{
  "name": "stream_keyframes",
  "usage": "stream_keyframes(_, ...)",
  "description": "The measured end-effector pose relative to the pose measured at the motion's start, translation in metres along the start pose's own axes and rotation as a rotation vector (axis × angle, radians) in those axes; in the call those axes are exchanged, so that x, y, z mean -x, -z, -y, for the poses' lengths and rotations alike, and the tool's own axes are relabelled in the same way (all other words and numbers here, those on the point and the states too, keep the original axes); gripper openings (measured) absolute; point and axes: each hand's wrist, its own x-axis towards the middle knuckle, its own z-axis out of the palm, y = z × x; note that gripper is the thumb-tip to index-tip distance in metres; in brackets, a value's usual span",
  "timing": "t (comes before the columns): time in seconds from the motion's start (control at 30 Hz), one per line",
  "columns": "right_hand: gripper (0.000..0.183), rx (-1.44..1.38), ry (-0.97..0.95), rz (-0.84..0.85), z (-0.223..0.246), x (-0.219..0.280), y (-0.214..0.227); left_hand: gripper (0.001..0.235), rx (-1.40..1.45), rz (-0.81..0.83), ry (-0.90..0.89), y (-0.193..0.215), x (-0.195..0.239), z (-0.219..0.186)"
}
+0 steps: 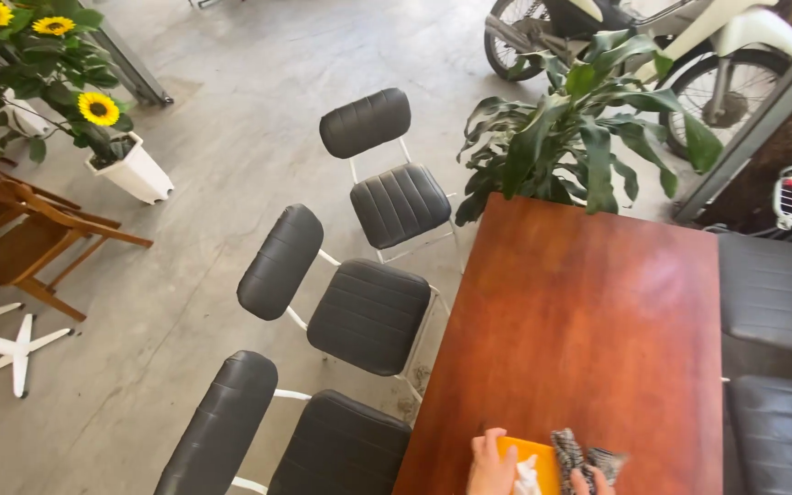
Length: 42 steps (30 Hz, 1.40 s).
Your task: Wiping down multiple chairs and tables in a restaurant dining area.
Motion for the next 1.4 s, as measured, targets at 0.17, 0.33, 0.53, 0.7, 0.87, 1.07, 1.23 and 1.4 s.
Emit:
stream_keyframes(0.17,0.031,0.178,0.025,0.201,0.075,-0.046,0.010,0.036,-0.116,0.090,0.059,0.084,-0.010,-0.016)
stream_keyframes(0.33,0.030,0.799,0.065,0.116,0.216,-0.084,0.036,0.036,-0.143,0.300,0.045,0.123,-0.038,-0.079)
stream_keyframes(0.53,0.022,1.062,0.290,-0.212,0.152,-0.176,0.089,0.022,-0.291,-0.120,-0.305,0.081,-0.121,-0.099)
stream_keyframes(0.7,0.029,0.863,-0.197,-0.764,0.147,-0.295,0.099,0.048,-0.568,-0.605,-0.127,0.046,-0.185,-0.121)
stream_keyframes(0.87,0.025,0.926,0.065,-0.646,0.190,-0.374,-0.019,0.056,-0.727,-0.573,0.037,0.041,-0.195,-0.126)
stream_keyframes(1.07,0.023,0.690,0.536,-0.170,0.323,-0.403,-0.225,0.054,-0.809,-0.191,-0.579,0.036,-0.223,-0.099)
stream_keyframes(1.23,0.018,0.719,0.852,0.143,0.298,-0.428,-0.238,0.049,-0.688,-0.007,-0.653,0.043,-0.220,-0.126)
stream_keyframes(1.4,0.019,1.256,0.578,-0.348,0.194,-0.577,-0.103,0.062,-0.674,-0.006,-0.607,0.049,-0.220,-0.140)
